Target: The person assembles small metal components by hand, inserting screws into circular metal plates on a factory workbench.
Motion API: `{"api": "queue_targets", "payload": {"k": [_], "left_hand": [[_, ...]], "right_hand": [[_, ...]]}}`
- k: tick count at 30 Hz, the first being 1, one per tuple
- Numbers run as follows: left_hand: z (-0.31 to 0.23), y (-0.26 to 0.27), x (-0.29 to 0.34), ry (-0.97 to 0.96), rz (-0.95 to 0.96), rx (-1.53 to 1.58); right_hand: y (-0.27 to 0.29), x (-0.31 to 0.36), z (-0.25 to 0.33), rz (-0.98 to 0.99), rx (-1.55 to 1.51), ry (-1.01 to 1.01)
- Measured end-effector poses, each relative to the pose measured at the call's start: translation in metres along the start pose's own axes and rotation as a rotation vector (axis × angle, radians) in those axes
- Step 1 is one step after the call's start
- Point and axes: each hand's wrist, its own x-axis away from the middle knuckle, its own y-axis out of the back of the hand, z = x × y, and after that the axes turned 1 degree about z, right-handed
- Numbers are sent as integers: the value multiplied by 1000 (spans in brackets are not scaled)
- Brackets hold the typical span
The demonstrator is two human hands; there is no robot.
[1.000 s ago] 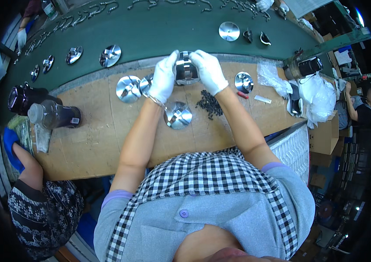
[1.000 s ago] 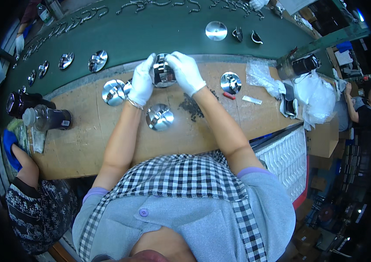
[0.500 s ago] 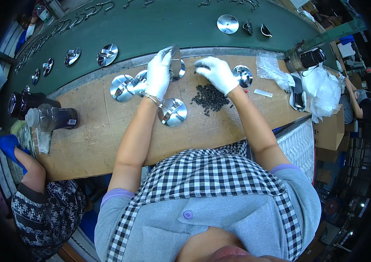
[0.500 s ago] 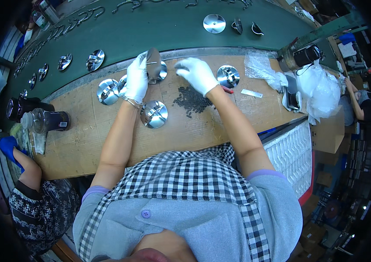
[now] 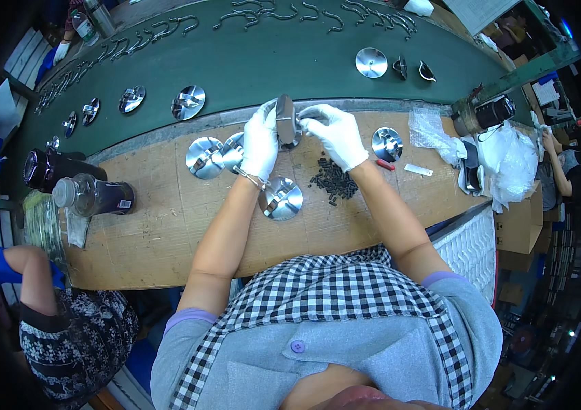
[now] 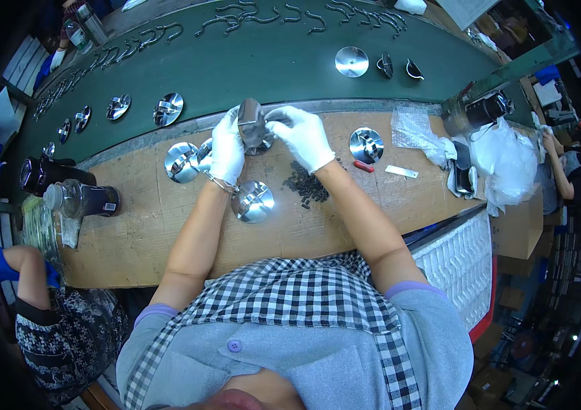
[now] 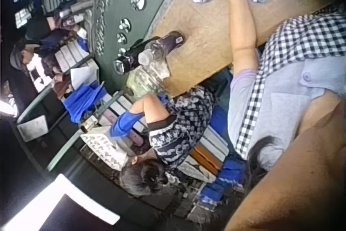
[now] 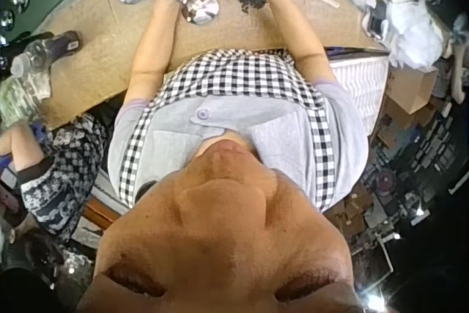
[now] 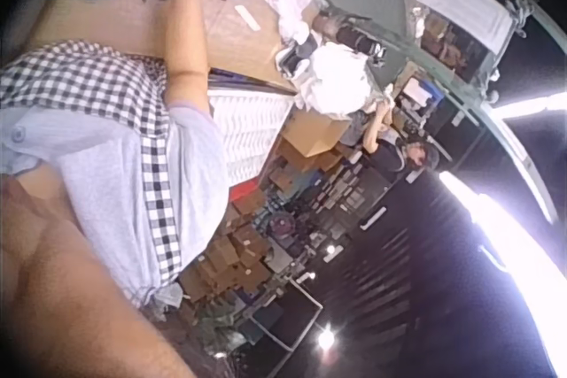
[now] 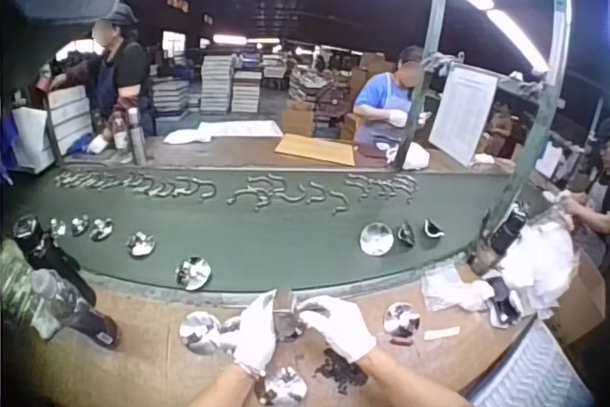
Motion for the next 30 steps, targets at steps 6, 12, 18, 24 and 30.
{"api": "queue_targets", "payload": {"k": [6,12,18,24,30], "left_hand": [[1,-1,4,-69,-36,-114],[-8,-4,7,-220,-84,-269],[3,-3,7,-462,-110,-566],[-23,-3,9,-120,-39,-42],[-16,1,-7,0,-143,91]], "right_hand": [[-18,1,6,-86,-35,27],[-21,2,3,-127,-78,0],[-23,0,6,-113,72,67],[-11,-25,-11,-300,91,196],[20,-50,-29,-68,-326,-244]]}}
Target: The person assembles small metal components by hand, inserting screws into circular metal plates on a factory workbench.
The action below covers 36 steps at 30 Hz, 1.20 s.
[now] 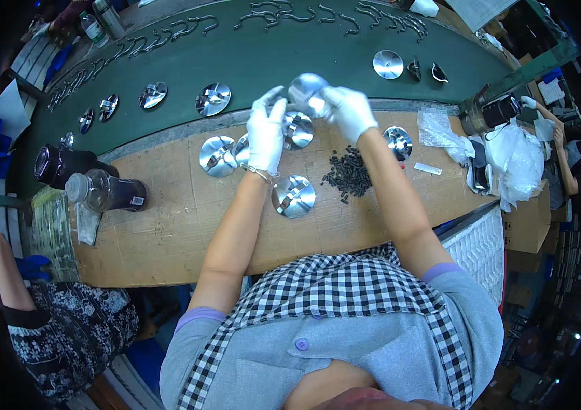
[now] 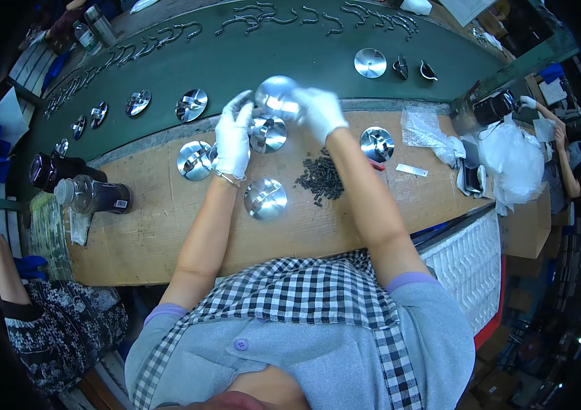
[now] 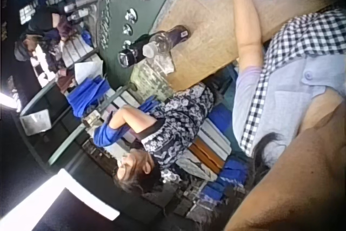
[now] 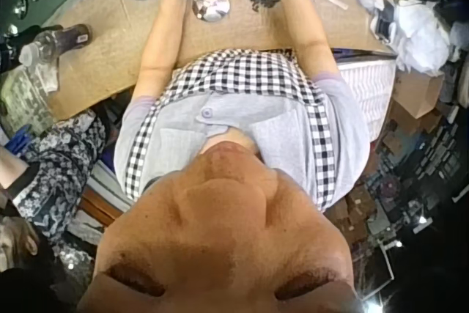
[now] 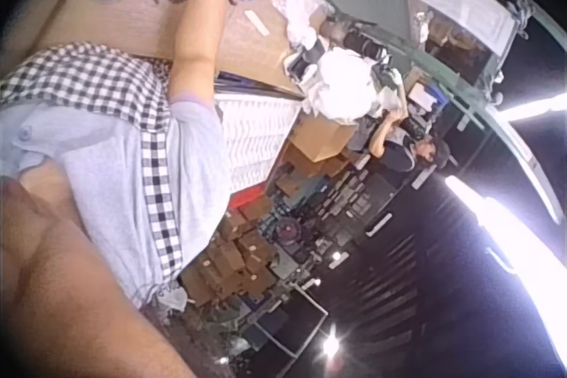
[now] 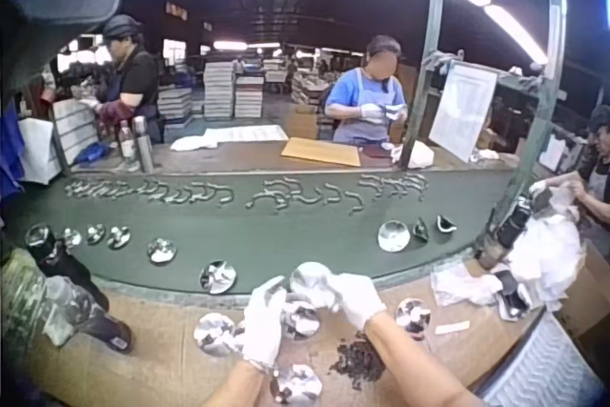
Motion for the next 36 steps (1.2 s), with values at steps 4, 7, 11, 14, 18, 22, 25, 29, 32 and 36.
{"api": "queue_targets", "payload": {"k": [4,7,11,14,18,22,25,29,32,36], "left_hand": [[-4,3,-1,-66,-70,109],[0,7,0,-59,-101,151],[-4,2,3,-107,-55,39],[8,6,2,-202,-52,-130],[13,-2,-1,14,131,-14],[8,3,13,222,422,306],[-6,-2,15,154,347,216],[-8,-2,20,40,367,61],[-6,-6,26,53,454,68],[8,0,16,125,422,11]], "right_hand": [[18,-28,-1,-295,-262,-36],[-10,-9,8,50,233,184],[-38,7,-9,236,1098,873],[-36,12,-7,74,1127,778],[-23,18,11,-5,1017,883],[-23,34,23,-82,689,864],[-8,37,9,-151,327,477],[-17,56,11,126,66,152],[-21,51,-4,88,-166,179],[-21,37,-16,20,-8,282]]}}
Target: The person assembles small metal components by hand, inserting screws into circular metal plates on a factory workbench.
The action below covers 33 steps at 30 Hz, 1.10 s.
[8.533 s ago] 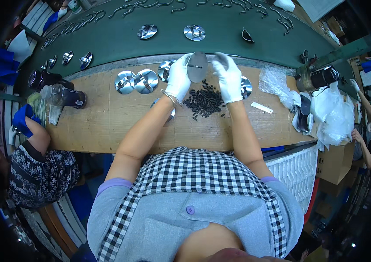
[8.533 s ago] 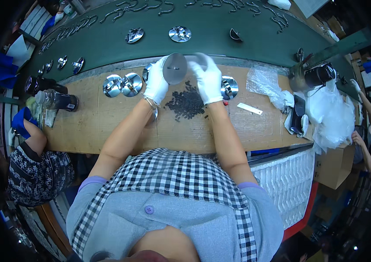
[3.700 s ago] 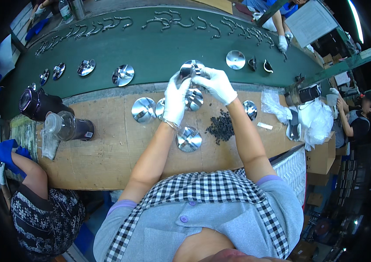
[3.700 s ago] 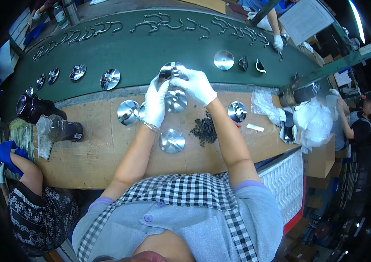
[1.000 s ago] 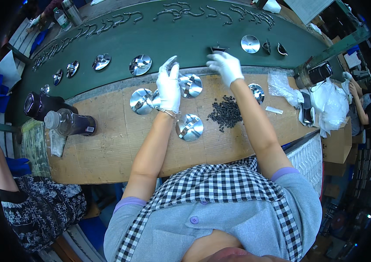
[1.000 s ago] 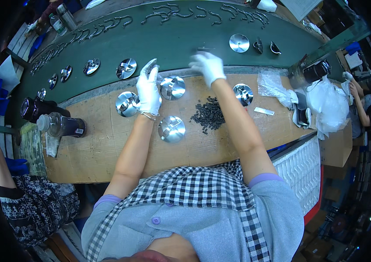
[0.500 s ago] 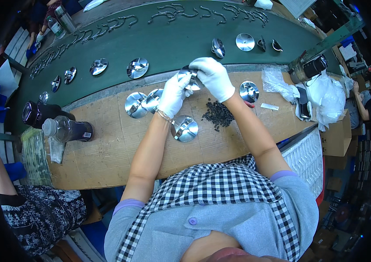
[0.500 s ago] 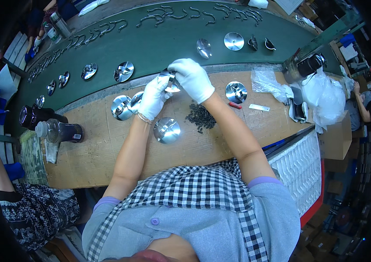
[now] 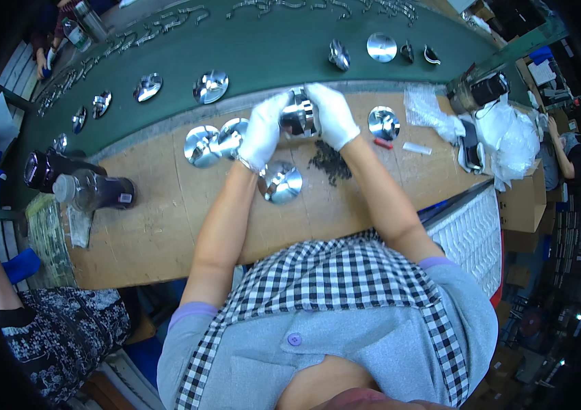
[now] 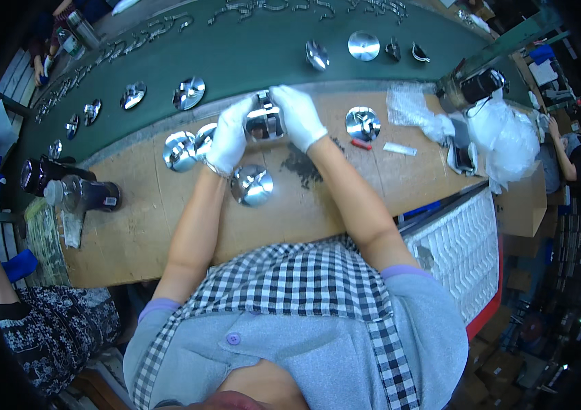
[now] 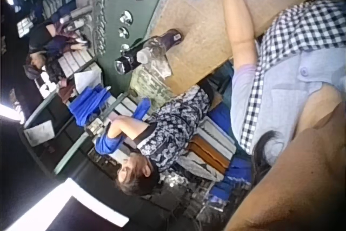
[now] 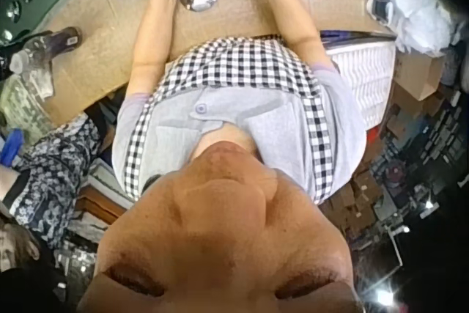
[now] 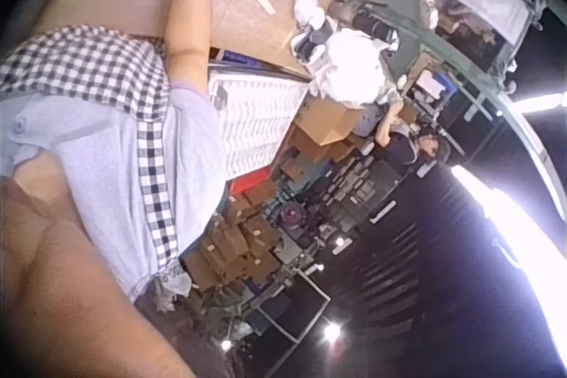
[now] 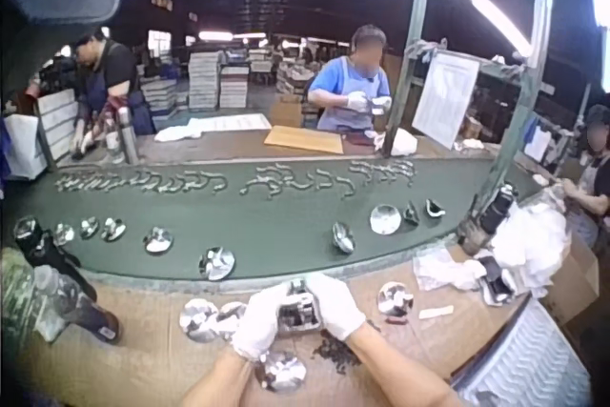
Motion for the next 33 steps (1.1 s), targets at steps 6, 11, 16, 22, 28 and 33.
{"api": "queue_targets", "payload": {"k": [6,11,16,22,28,33], "left_hand": [[2,-11,-10,-126,-353,-452],[4,-8,-6,-172,-177,-591],[11,0,-6,24,-192,-81],[20,4,-7,3,-123,-259],[15,-3,-5,-66,-164,-243],[6,-13,2,-155,-231,-459]], "right_hand": [[15,-6,13,-181,590,172],[20,21,17,42,441,-84],[35,52,3,122,1241,148],[24,57,-9,41,1351,121],[13,43,11,-34,177,-212],[0,40,15,-53,16,-95]]}}
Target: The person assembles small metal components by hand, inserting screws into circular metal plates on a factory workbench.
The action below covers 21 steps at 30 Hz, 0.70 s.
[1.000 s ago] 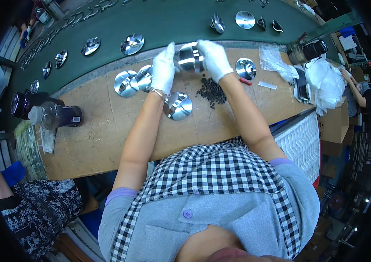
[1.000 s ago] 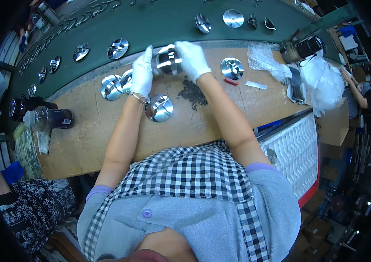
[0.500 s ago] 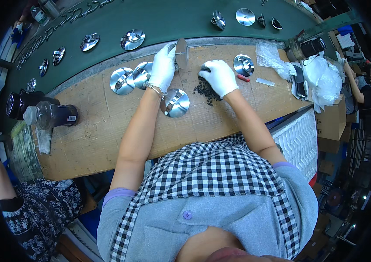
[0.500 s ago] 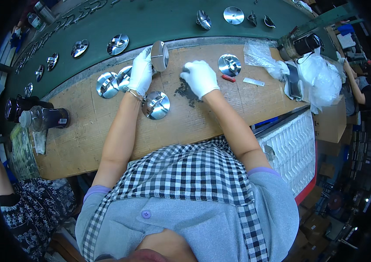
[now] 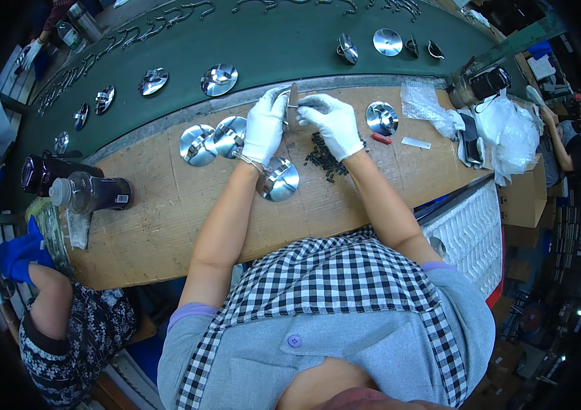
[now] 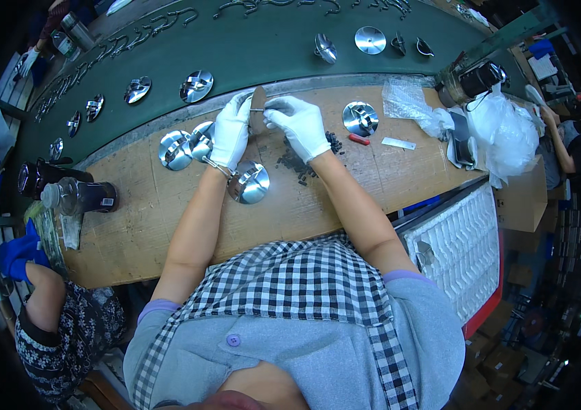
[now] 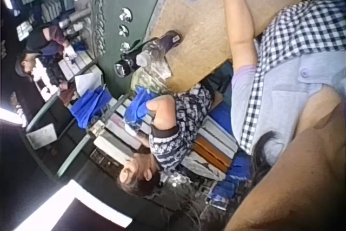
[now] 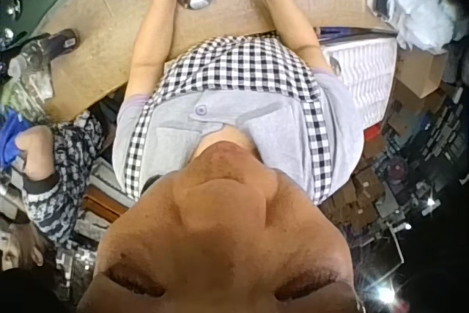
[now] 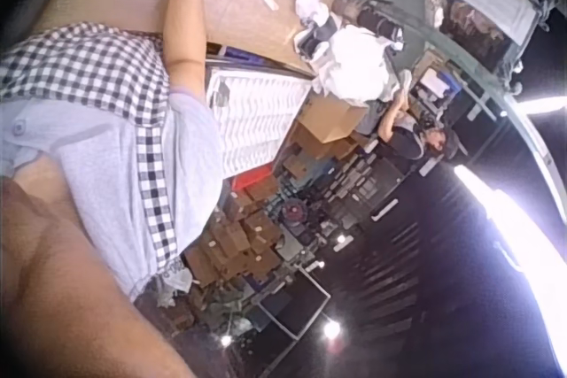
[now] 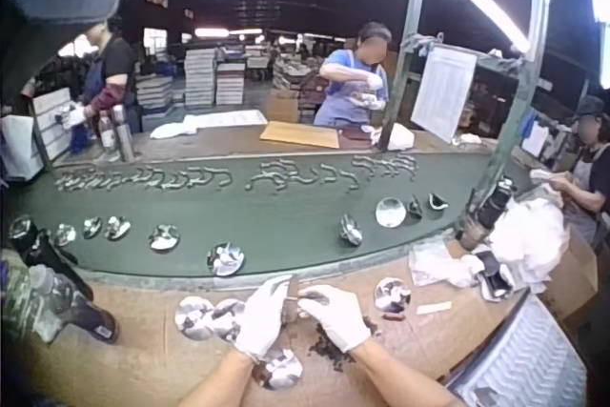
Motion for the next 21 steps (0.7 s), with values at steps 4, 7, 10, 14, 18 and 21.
{"api": "queue_targets", "payload": {"k": [4,7,10,14,18,21], "left_hand": [[-3,0,1,-65,-21,-57],[-5,0,1,-92,-22,-78],[-3,-3,2,-108,-32,-84],[-2,1,0,-133,0,-158],[6,0,-3,-106,14,40],[-7,6,-1,110,71,272]], "right_hand": [[0,-1,-2,-1,1,5],[2,-1,-3,-1,-16,-19],[0,0,3,4,-19,-31],[-4,-3,5,22,83,11],[5,-15,-4,-32,136,255],[8,-21,-3,4,76,-180]]}}
